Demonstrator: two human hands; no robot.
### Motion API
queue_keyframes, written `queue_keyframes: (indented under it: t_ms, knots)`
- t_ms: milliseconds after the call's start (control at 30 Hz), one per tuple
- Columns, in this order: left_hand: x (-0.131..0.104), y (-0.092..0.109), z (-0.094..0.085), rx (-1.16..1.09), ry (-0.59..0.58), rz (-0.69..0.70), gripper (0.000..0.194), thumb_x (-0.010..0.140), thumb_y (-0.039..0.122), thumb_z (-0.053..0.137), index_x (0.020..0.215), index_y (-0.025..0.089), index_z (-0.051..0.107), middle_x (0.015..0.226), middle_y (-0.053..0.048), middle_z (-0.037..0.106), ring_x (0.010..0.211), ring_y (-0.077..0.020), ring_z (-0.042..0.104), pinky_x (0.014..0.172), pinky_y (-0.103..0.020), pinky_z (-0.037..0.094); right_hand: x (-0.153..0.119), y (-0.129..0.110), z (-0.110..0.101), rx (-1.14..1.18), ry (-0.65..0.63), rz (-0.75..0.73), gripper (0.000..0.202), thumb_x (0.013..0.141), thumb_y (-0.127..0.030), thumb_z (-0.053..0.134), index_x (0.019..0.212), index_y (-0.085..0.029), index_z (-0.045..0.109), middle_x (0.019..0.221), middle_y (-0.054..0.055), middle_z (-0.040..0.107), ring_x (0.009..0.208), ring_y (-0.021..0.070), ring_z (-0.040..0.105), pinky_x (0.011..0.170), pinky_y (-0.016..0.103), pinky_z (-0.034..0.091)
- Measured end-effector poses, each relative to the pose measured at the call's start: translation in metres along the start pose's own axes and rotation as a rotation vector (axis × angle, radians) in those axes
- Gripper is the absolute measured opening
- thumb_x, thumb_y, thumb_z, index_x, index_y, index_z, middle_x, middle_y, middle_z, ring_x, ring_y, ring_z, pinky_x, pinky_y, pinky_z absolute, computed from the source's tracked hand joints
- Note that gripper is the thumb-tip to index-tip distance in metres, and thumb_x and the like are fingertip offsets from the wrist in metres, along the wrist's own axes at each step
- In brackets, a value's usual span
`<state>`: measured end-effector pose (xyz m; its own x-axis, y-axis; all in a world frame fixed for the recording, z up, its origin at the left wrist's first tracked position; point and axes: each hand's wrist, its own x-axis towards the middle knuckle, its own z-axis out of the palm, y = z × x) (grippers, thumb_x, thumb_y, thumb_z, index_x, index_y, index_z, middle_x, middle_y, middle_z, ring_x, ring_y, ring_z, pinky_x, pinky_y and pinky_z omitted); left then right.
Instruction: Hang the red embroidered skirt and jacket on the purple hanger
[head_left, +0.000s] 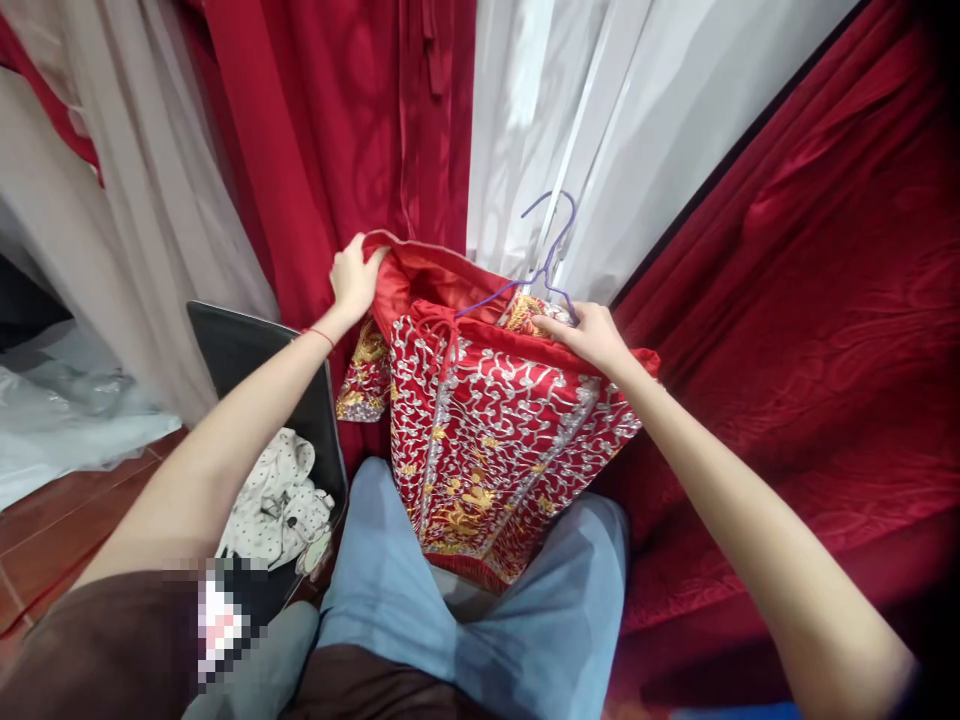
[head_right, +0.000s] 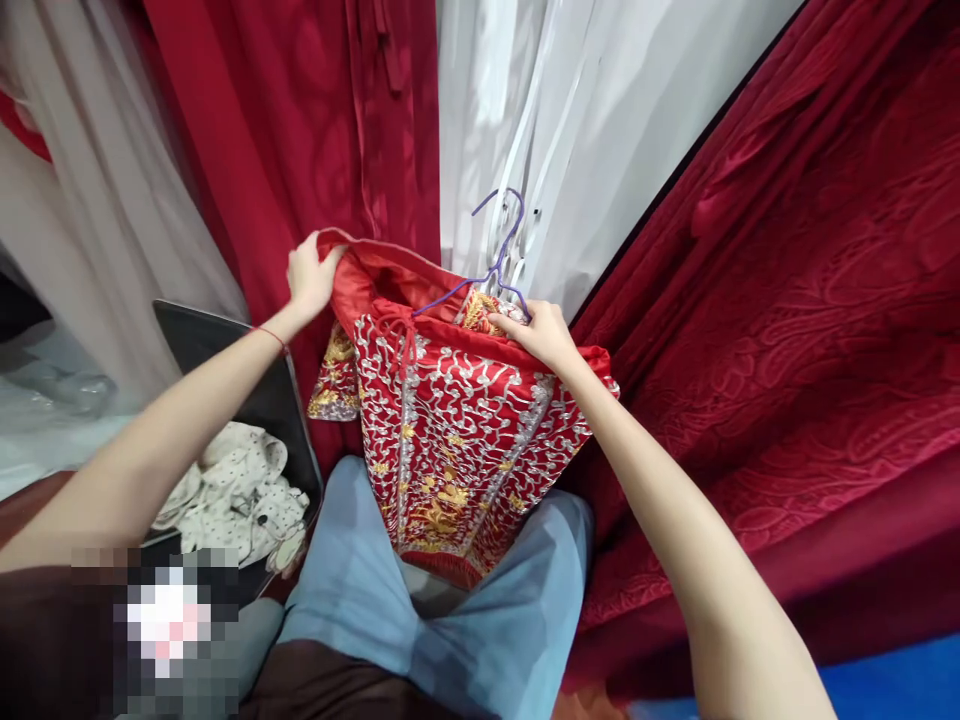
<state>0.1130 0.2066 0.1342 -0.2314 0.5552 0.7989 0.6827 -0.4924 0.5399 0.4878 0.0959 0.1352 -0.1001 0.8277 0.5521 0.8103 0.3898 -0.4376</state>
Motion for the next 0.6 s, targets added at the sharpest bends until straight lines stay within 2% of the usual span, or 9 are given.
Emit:
queue_keyframes:
  t_ms: [133, 200, 233, 300, 367, 433, 467, 533, 600]
  knots:
    - [0.045, 0.034, -0.071, 0.552, -0.295, 0.386, 0.035, 0.097, 0.050, 0.048, 0.088, 0.018, 0.059, 0.086, -0.009, 0.066, 0.098, -0.0253, 0.064, 0.091, -0.040, 0.042, -0.001, 0.001, -0.004, -0.001, -0.010, 0.000, 0.061, 0.071, -0.079, 0.062, 0.059, -0.022, 0.044, 0.057, -0.001, 0.045, 0.059, 0.0147, 0.041, 0.057, 0.031, 0.034]
    - [0.060, 0.045, -0.093, 0.702, -0.378, 0.550, 0.040, 0.100, 0.049, 0.038, 0.088, 0.017, 0.060, 0.086, -0.010, 0.065, 0.094, -0.0245, 0.063, 0.086, -0.040, 0.043, -0.001, 0.002, -0.006, -0.012, -0.017, 0.007, 0.062, 0.069, -0.080, 0.062, 0.058, -0.022, 0.044, 0.057, -0.001, 0.045, 0.058, 0.0145, 0.041, 0.057, 0.031, 0.034]
    - [0.063, 0.047, -0.099, 0.751, -0.399, 0.620, 0.043, 0.101, 0.049, 0.035, 0.088, 0.017, 0.060, 0.086, -0.011, 0.065, 0.091, -0.0242, 0.063, 0.082, -0.039, 0.044, -0.002, 0.004, -0.007, -0.021, -0.019, 0.015, 0.062, 0.069, -0.080, 0.062, 0.058, -0.022, 0.044, 0.057, -0.001, 0.045, 0.058, 0.0144, 0.041, 0.057, 0.031, 0.034]
    - [0.054, 0.042, -0.098, 0.814, -0.451, 0.741, 0.046, 0.099, 0.053, 0.035, 0.089, 0.017, 0.062, 0.083, -0.011, 0.065, 0.085, -0.0241, 0.063, 0.074, -0.037, 0.044, -0.003, 0.007, -0.008, -0.046, -0.023, 0.043, 0.061, 0.070, -0.079, 0.063, 0.058, -0.022, 0.045, 0.057, -0.001, 0.045, 0.058, 0.0144, 0.041, 0.057, 0.031, 0.033]
    - [0.029, 0.027, -0.086, 0.817, -0.575, 0.837, 0.043, 0.095, 0.056, 0.044, 0.087, 0.017, 0.063, 0.078, -0.010, 0.065, 0.076, -0.0234, 0.063, 0.067, -0.035, 0.043, -0.005, 0.009, -0.009, -0.079, -0.033, 0.076, 0.057, 0.072, -0.074, 0.065, 0.058, -0.022, 0.045, 0.056, -0.001, 0.046, 0.059, 0.0146, 0.043, 0.058, 0.031, 0.033]
    - [-0.005, 0.007, -0.070, 0.770, -0.746, 0.871, 0.032, 0.093, 0.047, 0.051, 0.088, 0.018, 0.065, 0.076, -0.009, 0.067, 0.070, -0.0214, 0.063, 0.063, -0.032, 0.042, -0.007, 0.009, -0.009, -0.117, -0.045, 0.107, 0.054, 0.072, -0.068, 0.069, 0.058, -0.022, 0.045, 0.056, -0.001, 0.046, 0.059, 0.0148, 0.044, 0.058, 0.031, 0.032]
    - [-0.020, -0.002, -0.062, 0.764, -0.792, 0.852, 0.028, 0.094, 0.040, 0.050, 0.090, 0.018, 0.066, 0.078, -0.009, 0.068, 0.070, -0.0214, 0.064, 0.063, -0.032, 0.043, -0.008, 0.007, -0.008, -0.136, -0.053, 0.120, 0.052, 0.071, -0.065, 0.070, 0.058, -0.022, 0.044, 0.056, -0.001, 0.046, 0.059, 0.0149, 0.044, 0.058, 0.031, 0.032]
    - [-0.041, -0.015, -0.047, 0.803, -0.730, 0.669, 0.028, 0.096, 0.027, 0.042, 0.098, 0.015, 0.067, 0.088, -0.016, 0.070, 0.080, -0.0254, 0.068, 0.066, -0.034, 0.045, -0.008, 0.003, -0.007, -0.168, -0.073, 0.134, 0.049, 0.071, -0.060, 0.072, 0.058, -0.023, 0.043, 0.056, -0.001, 0.046, 0.059, 0.0152, 0.045, 0.058, 0.031, 0.032]
    - [-0.045, -0.020, -0.032, 0.821, -0.595, 0.362, 0.031, 0.094, 0.019, 0.039, 0.106, 0.012, 0.067, 0.102, -0.022, 0.070, 0.093, -0.0307, 0.069, 0.072, -0.038, 0.048, -0.007, -0.001, -0.005, -0.194, -0.091, 0.143, 0.047, 0.072, -0.057, 0.072, 0.058, -0.023, 0.043, 0.057, 0.000, 0.048, 0.059, 0.0157, 0.046, 0.059, 0.031, 0.032]
